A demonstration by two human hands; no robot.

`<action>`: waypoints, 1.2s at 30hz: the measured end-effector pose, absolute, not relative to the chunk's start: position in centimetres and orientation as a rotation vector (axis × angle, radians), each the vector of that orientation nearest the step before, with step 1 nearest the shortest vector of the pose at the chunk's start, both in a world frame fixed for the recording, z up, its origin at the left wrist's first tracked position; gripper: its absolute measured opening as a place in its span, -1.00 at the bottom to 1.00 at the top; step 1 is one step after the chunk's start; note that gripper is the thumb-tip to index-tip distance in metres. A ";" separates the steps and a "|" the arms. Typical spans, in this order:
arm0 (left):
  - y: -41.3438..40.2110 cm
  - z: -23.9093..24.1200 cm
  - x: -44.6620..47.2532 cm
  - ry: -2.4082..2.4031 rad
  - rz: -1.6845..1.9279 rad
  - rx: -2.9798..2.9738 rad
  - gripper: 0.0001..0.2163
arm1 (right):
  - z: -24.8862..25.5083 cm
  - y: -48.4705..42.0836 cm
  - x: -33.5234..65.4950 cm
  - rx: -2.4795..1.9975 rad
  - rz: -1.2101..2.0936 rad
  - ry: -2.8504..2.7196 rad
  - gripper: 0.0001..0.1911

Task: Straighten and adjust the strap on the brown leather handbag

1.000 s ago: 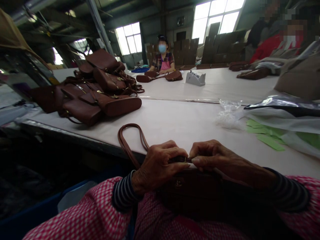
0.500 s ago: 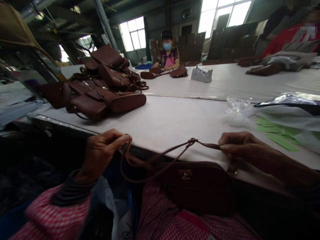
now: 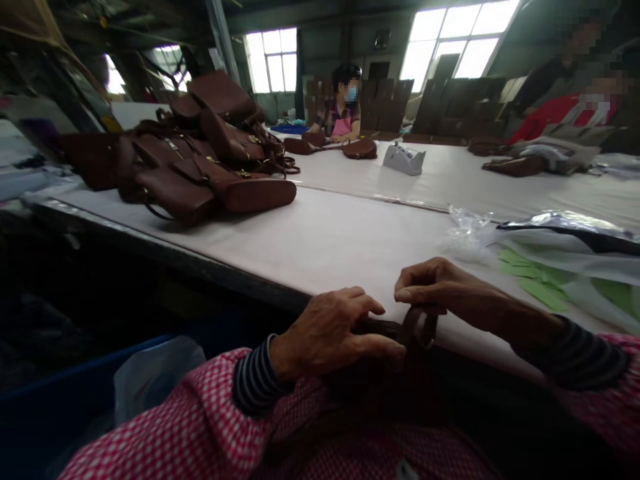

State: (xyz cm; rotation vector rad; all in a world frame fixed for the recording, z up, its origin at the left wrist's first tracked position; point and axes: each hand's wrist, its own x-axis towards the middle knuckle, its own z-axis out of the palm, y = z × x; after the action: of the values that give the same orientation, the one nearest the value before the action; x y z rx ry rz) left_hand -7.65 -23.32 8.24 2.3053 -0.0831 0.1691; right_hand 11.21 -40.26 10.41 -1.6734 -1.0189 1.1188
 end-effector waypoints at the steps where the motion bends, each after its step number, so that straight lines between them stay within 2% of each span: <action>1: -24.1 8.2 -7.4 -0.080 0.239 2.323 -0.54 | 10.5 -40.0 10.9 -1.644 1.074 -0.985 -0.65; 4: -25.4 8.4 -6.9 -0.023 0.380 2.324 -0.65 | 11.1 -39.2 10.0 -1.545 1.027 -0.980 -0.69; 6: -25.0 8.8 -6.8 0.013 0.322 2.255 -0.75 | 11.5 -39.0 9.8 -1.509 1.038 -1.033 -0.71; 13: -20.9 10.8 -8.9 0.084 -0.031 2.110 -0.68 | 11.4 -40.1 9.8 -1.668 1.097 -1.220 -0.67; 19: -20.1 15.0 -7.5 -0.051 0.176 2.346 -0.73 | 13.7 -37.9 8.8 -1.622 1.006 -1.458 -0.57; 24: -19.7 16.7 -6.7 -0.114 0.273 2.452 -0.77 | 14.7 -36.5 8.0 -1.584 0.848 -1.306 -0.47; 29: -19.2 15.9 -7.6 -0.036 0.080 2.289 -0.73 | 13.3 -36.2 7.6 -1.620 0.884 -1.194 -0.50; 36: -18.6 17.8 -6.4 -0.011 0.241 2.407 -0.85 | 12.8 -35.8 7.4 -1.643 0.887 -0.960 -0.51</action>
State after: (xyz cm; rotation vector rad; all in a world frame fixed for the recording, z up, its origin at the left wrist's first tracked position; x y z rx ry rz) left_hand -6.40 -18.61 17.76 2.4066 -0.0112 0.2412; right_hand 7.41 -35.80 12.82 -1.6434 -0.9603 0.8874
